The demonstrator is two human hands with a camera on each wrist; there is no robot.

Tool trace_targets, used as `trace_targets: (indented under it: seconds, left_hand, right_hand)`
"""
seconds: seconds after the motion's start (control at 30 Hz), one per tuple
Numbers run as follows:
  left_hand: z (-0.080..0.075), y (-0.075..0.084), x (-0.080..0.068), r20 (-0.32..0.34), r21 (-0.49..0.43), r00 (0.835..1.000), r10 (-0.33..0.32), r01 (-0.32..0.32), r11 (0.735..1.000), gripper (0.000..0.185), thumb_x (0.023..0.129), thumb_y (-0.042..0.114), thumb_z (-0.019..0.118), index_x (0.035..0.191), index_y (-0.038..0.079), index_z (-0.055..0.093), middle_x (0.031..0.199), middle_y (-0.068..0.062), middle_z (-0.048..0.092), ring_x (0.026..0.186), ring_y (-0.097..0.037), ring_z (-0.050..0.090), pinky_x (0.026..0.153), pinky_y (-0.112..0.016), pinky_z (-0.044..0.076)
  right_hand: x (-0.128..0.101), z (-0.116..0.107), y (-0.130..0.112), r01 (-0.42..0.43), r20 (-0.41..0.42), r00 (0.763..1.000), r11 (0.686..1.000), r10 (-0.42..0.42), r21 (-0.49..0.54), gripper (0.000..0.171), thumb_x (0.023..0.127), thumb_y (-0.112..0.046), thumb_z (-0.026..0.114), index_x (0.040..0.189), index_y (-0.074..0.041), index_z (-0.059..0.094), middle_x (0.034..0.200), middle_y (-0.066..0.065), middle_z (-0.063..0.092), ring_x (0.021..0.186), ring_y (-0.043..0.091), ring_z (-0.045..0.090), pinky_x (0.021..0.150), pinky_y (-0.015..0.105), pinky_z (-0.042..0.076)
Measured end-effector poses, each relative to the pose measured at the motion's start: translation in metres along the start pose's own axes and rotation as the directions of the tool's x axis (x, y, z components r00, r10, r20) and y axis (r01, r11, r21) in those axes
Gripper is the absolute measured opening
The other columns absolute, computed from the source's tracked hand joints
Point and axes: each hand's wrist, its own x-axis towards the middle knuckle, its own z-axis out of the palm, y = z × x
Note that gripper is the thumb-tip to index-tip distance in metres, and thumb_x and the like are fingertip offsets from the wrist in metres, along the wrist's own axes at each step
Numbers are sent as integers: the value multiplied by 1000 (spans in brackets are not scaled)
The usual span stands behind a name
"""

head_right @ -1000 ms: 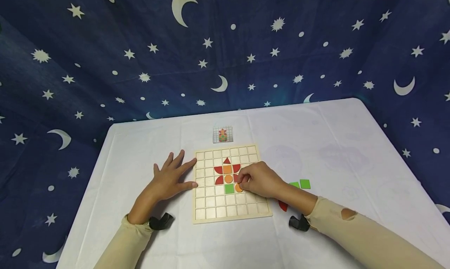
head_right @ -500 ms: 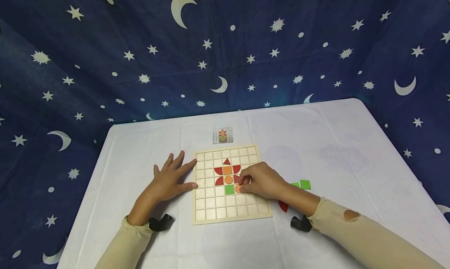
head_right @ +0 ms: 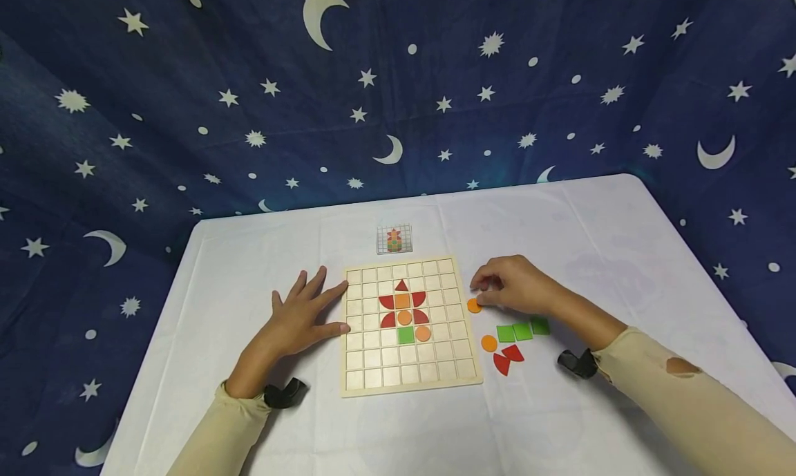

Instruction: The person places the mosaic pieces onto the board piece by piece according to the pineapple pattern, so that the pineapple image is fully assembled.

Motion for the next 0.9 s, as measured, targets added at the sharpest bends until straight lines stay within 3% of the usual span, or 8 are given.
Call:
trace_targets:
  seconds: [0.13,0.47,0.7,0.9]
  left_hand:
    - [0,-1,0,0,4,1000,4,-4,1000,84,84,68,70,156,36,43,171,-13,18,157,-48,9,105,-88,9]
    - [-1,0,0,6,-4,1000,0,0,1000,85,83,68,71,156,36,42,172,-13,17,157,-47,8,106,-88,8]
    - [-1,-1,1,6,-1,1000,-6,6,1000,84,83,68,71,156,37,43,172,-13,18,157,-48,8,106,-88,8]
    - [-1,0,0,4,0,1000,-2,2,1000,84,83,68,71,156,36,42,172,-13,18,157,-48,8,106,-88,9]
  right_hand:
    - [0,5,9,29,69,997,1000,-28,-7,24,80,-22,88,102,-22,79,83,-11,62,75,8,53,67,21,47]
    - [3,8,3,62,61,996,998,-61,-8,21,81,-15,87,89,-25,70,75,-13,59,73,8,54,67,22,47]
    - [15,3,-19,46,17,999,995,-47,85,17,83,-16,86,88,-24,72,74,-12,64,72,11,58,68,23,49]
    - [24,26,-40,62,70,994,973,-79,223,12,87,-14,82,91,-21,73,77,-9,66,72,12,60,67,23,52]
